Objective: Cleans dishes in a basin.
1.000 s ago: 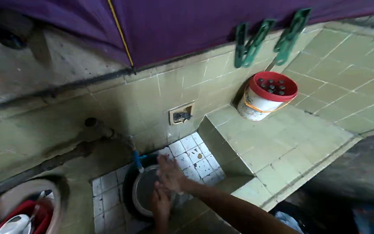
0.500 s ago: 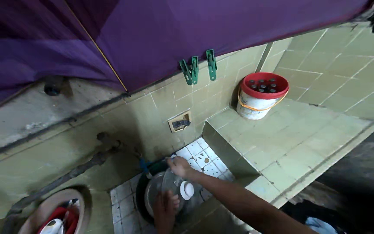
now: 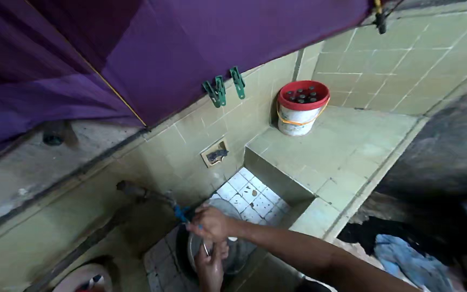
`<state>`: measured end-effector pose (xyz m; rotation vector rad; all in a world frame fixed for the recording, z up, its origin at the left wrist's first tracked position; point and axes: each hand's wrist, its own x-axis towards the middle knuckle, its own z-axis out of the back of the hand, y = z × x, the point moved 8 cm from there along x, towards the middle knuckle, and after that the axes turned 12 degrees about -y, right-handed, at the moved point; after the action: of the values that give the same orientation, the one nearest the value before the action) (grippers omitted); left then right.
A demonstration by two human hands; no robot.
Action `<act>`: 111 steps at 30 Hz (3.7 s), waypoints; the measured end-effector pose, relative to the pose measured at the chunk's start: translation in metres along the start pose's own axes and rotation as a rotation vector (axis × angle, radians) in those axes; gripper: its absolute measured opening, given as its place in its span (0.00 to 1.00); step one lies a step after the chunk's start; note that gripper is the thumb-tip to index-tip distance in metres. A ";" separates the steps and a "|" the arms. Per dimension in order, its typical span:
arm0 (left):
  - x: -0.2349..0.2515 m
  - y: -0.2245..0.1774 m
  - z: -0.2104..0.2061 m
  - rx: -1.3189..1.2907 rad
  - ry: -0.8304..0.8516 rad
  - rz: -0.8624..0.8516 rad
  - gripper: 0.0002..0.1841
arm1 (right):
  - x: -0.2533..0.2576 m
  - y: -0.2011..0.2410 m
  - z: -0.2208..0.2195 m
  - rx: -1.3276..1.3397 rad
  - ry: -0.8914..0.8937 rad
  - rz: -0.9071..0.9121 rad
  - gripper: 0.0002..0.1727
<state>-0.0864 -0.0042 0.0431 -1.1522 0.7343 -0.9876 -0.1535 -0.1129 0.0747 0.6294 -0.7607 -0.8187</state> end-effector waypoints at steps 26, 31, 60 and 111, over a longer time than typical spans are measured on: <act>0.004 0.006 0.049 -0.070 -0.039 -0.201 0.25 | 0.002 -0.038 0.007 0.085 -0.115 -0.361 0.35; 0.000 -0.008 0.048 -0.086 -0.008 -0.195 0.23 | -0.001 -0.039 0.000 0.210 -0.158 -0.471 0.37; 0.007 0.012 0.038 -0.027 0.039 -0.083 0.25 | 0.005 -0.043 -0.026 0.036 0.111 -0.331 0.28; 0.003 0.033 0.044 -0.165 0.052 0.055 0.24 | -0.029 -0.037 -0.016 0.215 -0.127 -0.337 0.30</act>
<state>-0.0384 0.0132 0.0232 -1.2458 0.8985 -0.9269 -0.1691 -0.1063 0.0283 0.9212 -0.8785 -1.1012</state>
